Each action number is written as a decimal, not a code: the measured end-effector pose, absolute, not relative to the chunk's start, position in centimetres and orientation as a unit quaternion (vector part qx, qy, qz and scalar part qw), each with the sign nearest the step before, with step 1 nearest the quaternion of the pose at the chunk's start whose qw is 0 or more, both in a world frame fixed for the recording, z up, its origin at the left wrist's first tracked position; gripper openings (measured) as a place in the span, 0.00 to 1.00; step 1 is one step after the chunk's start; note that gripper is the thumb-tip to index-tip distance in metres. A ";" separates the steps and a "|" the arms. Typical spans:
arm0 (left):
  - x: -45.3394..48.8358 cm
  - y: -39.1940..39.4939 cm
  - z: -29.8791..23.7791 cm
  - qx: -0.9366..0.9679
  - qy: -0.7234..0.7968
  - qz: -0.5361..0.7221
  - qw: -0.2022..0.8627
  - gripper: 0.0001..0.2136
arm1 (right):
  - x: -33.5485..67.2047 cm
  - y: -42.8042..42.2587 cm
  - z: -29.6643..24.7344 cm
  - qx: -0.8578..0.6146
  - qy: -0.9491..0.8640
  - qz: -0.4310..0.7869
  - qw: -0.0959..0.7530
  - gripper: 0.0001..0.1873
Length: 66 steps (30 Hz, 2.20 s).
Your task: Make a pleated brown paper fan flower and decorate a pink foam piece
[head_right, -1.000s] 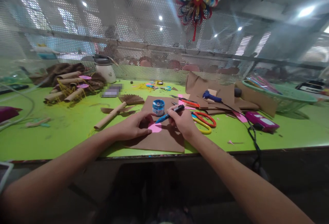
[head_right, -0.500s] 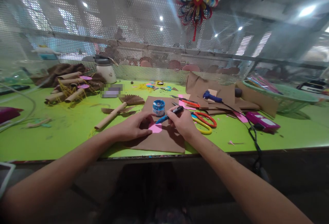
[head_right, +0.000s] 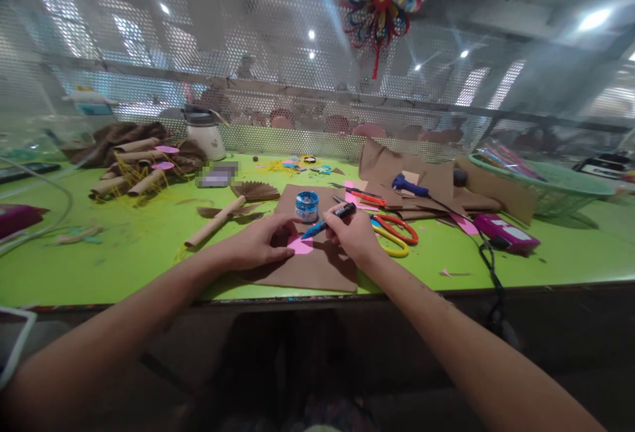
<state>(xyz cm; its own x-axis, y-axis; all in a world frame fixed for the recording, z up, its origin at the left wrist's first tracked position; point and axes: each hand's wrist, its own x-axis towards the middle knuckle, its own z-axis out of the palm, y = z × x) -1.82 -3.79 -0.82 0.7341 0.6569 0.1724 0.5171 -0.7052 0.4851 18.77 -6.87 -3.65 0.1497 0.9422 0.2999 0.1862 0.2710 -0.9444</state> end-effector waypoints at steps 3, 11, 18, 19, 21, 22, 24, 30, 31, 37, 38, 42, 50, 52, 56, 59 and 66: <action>-1.8 -3.8 -0.8 0.909 0.323 0.166 0.202 0.25 | 18.7 -6.9 -3.6 -0.505 -0.561 0.332 0.566 0.11; -1.9 -3.7 -0.9 0.910 0.325 0.169 0.196 0.24 | 18.7 -7.2 -3.3 -0.510 -0.572 0.318 0.558 0.11; -1.9 -3.6 -1.0 0.911 0.320 0.172 0.197 0.22 | 18.5 -7.3 -3.2 -0.503 -0.585 0.319 0.550 0.11; -1.9 -3.6 -1.0 0.911 0.320 0.172 0.197 0.22 | 18.5 -7.3 -3.2 -0.504 -0.585 0.319 0.550 0.11; -1.9 -3.5 -1.1 0.911 0.320 0.172 0.198 0.22 | 18.5 -7.3 -3.3 -0.506 -0.583 0.319 0.550 0.11; -1.9 -3.5 -1.1 0.911 0.319 0.171 0.198 0.22 | 18.5 -7.3 -3.3 -0.506 -0.582 0.320 0.550 0.11; -1.9 -3.5 -1.2 0.910 0.318 0.172 0.201 0.23 | 18.5 -7.3 -3.3 -0.506 -0.581 0.322 0.550 0.11; -2.0 -3.5 -1.4 0.905 0.310 0.183 0.228 0.27 | 18.5 -7.3 -3.2 -0.510 -0.581 0.320 0.548 0.12; -2.0 -3.5 -1.4 0.903 0.311 0.186 0.232 0.27 | 18.5 -7.3 -3.2 -0.509 -0.582 0.320 0.547 0.12; -2.0 -3.4 -1.8 0.894 0.320 0.211 0.231 0.29 | 18.5 -7.3 -3.2 -0.505 -0.586 0.315 0.549 0.12; -2.0 -3.5 -1.8 0.894 0.323 0.210 0.230 0.29 | 18.4 -7.3 -3.2 -0.505 -0.585 0.315 0.551 0.12; -2.0 -3.7 -1.5 0.893 0.340 0.198 0.218 0.26 | 18.4 -7.3 -3.1 -0.506 -0.574 0.310 0.564 0.12; -2.1 -4.0 -0.9 0.912 0.346 0.167 0.145 0.10 | 18.2 -7.6 -2.6 -0.522 -0.564 0.305 0.563 0.13; -2.1 -4.0 -0.8 0.915 0.342 0.165 0.135 0.09 | 18.2 -7.6 -2.7 -0.521 -0.563 0.308 0.563 0.13; -2.0 -4.0 -0.8 0.919 0.337 0.162 0.128 0.09 | 18.3 -7.4 -3.0 -0.518 -0.565 0.312 0.561 0.13; -2.0 -4.0 -0.8 0.919 0.338 0.160 0.125 0.09 | 18.3 -7.4 -3.0 -0.515 -0.576 0.306 0.556 0.12; -2.0 -4.0 -0.9 0.919 0.336 0.164 0.126 0.10 | 18.0 -7.8 -2.5 -0.527 -0.597 0.286 0.533 0.13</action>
<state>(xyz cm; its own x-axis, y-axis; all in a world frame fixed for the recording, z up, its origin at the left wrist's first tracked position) -2.01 -3.99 -0.86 0.7207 0.6587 0.2159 0.5763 -0.7424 0.3416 18.00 -7.78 -2.48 0.1243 0.9343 0.3342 0.3247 0.2799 -0.9034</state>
